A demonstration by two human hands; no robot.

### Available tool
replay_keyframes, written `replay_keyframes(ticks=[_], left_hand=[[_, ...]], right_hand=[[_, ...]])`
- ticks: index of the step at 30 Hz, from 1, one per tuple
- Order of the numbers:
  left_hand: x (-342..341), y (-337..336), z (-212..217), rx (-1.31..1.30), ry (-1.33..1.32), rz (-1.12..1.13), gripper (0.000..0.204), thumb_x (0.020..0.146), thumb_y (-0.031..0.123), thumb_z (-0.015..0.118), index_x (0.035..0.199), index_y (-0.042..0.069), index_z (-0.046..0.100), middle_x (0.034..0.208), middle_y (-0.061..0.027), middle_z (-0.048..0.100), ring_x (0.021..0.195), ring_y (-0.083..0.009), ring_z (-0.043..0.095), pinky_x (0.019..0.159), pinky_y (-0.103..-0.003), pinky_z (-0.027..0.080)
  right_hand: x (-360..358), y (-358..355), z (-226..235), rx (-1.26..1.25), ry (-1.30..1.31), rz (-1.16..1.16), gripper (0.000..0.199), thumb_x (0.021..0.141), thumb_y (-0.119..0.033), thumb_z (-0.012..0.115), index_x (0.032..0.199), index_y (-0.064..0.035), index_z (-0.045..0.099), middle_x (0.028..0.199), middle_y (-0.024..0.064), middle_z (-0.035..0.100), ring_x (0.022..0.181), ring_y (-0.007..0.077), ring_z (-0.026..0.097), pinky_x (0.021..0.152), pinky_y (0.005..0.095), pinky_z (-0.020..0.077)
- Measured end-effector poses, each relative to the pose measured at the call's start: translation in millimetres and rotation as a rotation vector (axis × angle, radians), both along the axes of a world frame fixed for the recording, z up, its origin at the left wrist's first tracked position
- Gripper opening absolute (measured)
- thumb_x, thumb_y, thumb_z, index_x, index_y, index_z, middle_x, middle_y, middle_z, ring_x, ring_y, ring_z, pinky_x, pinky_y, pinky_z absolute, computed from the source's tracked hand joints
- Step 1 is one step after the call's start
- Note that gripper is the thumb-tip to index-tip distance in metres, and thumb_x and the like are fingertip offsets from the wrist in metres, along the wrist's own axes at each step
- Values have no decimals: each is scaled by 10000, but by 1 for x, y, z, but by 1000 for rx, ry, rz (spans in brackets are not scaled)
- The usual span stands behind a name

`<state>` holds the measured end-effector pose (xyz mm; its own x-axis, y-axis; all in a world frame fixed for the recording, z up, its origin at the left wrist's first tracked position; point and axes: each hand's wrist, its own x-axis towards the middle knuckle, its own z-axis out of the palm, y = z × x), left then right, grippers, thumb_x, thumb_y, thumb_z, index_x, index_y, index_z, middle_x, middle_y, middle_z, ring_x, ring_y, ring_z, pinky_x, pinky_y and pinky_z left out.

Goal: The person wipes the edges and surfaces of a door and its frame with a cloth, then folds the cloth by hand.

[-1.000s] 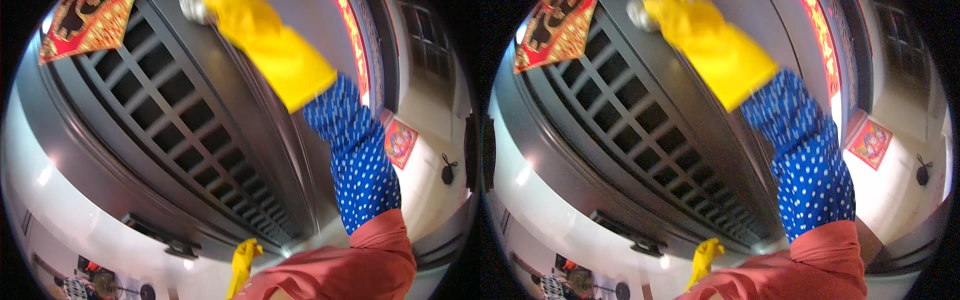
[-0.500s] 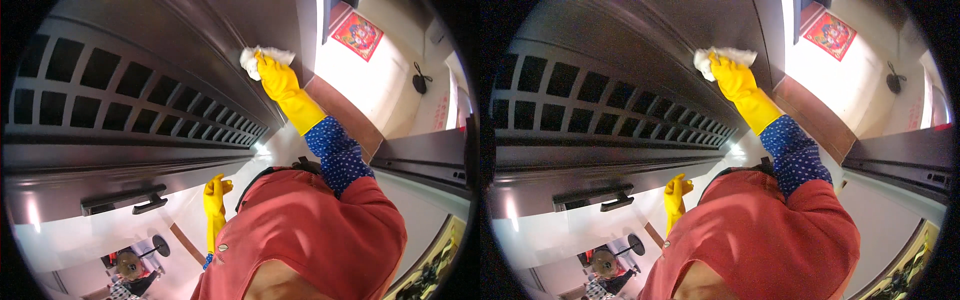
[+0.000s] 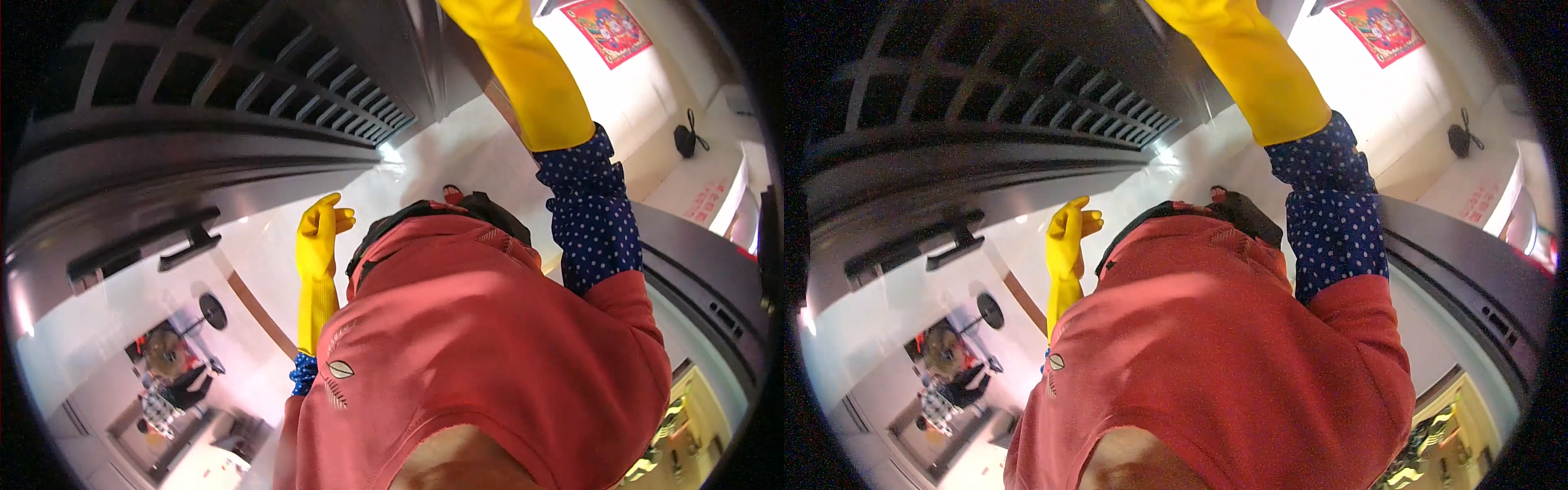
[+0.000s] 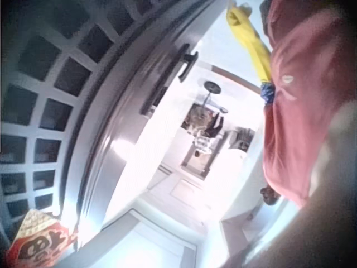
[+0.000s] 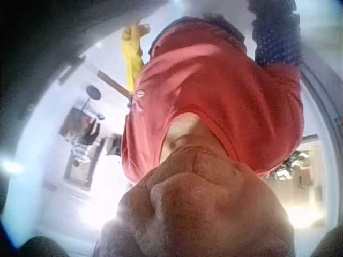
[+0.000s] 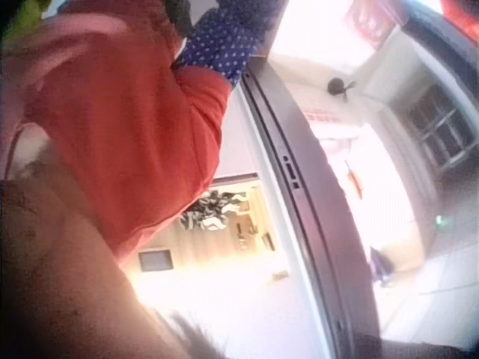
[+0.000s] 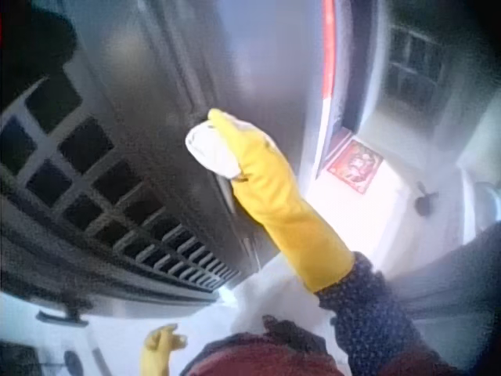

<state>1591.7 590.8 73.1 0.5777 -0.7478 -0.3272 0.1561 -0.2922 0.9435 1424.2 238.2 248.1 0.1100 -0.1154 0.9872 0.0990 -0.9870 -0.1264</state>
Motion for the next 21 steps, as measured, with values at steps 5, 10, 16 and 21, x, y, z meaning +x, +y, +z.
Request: replay_keyframes(ticks=[5, 10, 16, 21], left_hand=[[-26, 41, -7, 13, 22, 182, 320, 1026, 217, 530, 1222, -24, 606, 947, -142, 709, 837, -220, 692, 826, -341, 564], [-57, 71, -1, 32, 54, 299, 319, 1025, 208, 525, 1218, -32, 606, 938, -143, 705, 840, -229, 696, 833, -343, 567], [-107, 118, -9, 111, 132, 511, 325, 1022, 219, 536, 1215, -33, 608, 938, -149, 705, 848, -224, 695, 828, -355, 573], [-135, 118, 10, 122, 192, 556, 314, 1025, 227, 537, 1213, -9, 621, 932, -129, 708, 838, -205, 690, 844, -336, 556]], right_hand=[[5, 26, -153, -12, 1019, -768, 590, 846, -159, 613, 1415, -234, 477, 1187, 135, 616, 920, 317, 662, 770, 417, 541], [-51, -3, -311, 971, 1014, -339, 468, 944, -255, 588, 1394, -142, 527, 1311, 166, 599, 1212, 370, 556, 1032, 397, 428], [-47, 54, -158, 270, 993, -406, 548, 855, -154, 598, 1378, -308, 547, 908, 96, 628, 844, 323, 638, 726, 432, 531], [-16, 68, -58, 426, 971, 118, 335, 892, -23, 500, 1213, 13, 588, 902, 147, 659, 765, 348, 633, 692, 402, 507]])
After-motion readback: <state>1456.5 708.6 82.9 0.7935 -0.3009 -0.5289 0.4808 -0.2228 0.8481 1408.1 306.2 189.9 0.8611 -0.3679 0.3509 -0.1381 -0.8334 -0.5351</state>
